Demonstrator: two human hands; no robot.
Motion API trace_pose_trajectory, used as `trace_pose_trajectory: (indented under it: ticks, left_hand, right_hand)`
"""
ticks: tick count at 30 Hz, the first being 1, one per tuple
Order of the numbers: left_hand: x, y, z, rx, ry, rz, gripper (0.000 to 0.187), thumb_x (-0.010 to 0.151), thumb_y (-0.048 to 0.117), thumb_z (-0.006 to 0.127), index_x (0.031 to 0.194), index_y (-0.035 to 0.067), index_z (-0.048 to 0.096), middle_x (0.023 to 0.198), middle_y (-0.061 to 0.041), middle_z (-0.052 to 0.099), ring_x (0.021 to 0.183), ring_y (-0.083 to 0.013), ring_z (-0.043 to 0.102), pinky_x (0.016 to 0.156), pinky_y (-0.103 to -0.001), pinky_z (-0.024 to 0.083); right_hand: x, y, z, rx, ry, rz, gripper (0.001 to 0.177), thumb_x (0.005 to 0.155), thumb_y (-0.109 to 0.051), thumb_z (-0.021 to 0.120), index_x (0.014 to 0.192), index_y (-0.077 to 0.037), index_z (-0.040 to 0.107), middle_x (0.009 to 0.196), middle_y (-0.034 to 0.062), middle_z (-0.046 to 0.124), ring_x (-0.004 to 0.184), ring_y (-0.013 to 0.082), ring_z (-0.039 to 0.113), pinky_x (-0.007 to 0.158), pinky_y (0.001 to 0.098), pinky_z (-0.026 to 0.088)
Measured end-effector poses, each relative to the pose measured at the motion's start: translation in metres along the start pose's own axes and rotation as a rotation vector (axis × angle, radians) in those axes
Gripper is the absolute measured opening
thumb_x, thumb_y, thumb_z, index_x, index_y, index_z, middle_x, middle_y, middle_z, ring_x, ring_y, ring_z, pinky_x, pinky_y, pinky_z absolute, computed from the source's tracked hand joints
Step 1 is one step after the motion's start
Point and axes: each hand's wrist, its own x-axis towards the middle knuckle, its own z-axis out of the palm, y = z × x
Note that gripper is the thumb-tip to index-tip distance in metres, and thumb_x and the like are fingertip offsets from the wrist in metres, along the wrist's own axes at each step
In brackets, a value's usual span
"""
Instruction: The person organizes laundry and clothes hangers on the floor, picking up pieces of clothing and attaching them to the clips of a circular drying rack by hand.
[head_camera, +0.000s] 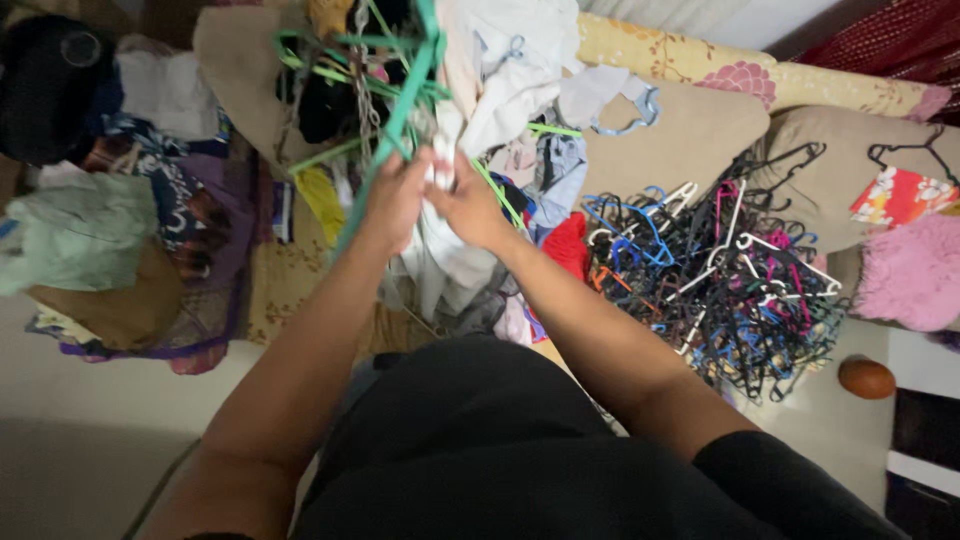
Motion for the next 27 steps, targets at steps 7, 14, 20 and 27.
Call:
trace_pose_trajectory:
  ticks: [7,14,20,27]
  left_hand:
    - [-0.003,0.071,0.046,0.218,-0.036,0.382,0.036,0.112,0.036,0.054,0.128,0.006,0.065,0.11,-0.001,0.067,0.095,-0.0112,0.059,0.084,-0.03,0.05]
    - [0.011,0.008,0.05,-0.349,0.085,-0.144,0.047,0.104,0.053,0.052,0.12,0.011,0.065,0.095,0.001,0.066,0.078,-0.0136,0.062,0.069,-0.034,0.051]
    - [0.01,-0.011,0.029,-0.442,-0.105,-0.272,0.038,0.102,0.042,0.062,0.126,0.013,0.064,0.108,-0.001,0.07,0.092,-0.0155,0.067,0.086,-0.038,0.057]
    - [0.002,-0.005,0.054,0.004,-0.148,-0.375,0.039,0.101,0.045,0.065,0.125,0.014,0.061,0.115,-0.001,0.064,0.092,-0.0169,0.058,0.081,-0.038,0.053]
  right_hand:
    - [0.014,-0.1,-0.06,-0.371,0.043,-0.29,0.041,0.096,-0.01,0.073,0.134,-0.004,0.058,0.122,0.012,0.066,0.115,0.0193,0.063,0.105,0.034,0.053]
    - [0.015,-0.059,-0.101,0.173,-0.184,0.141,0.031,0.091,-0.004,0.063,0.121,-0.002,0.07,0.103,0.0007,0.074,0.09,0.0096,0.065,0.081,0.0277,0.054]
    - [-0.016,-0.029,-0.096,-0.016,-0.216,0.44,0.025,0.091,-0.017,0.067,0.112,-0.005,0.075,0.096,0.0005,0.074,0.081,0.0085,0.063,0.073,0.0264,0.052]
    - [-0.02,-0.036,-0.101,-0.196,-0.279,0.278,0.023,0.086,-0.018,0.074,0.104,-0.004,0.076,0.094,0.0016,0.077,0.085,0.0109,0.068,0.082,0.0275,0.054]
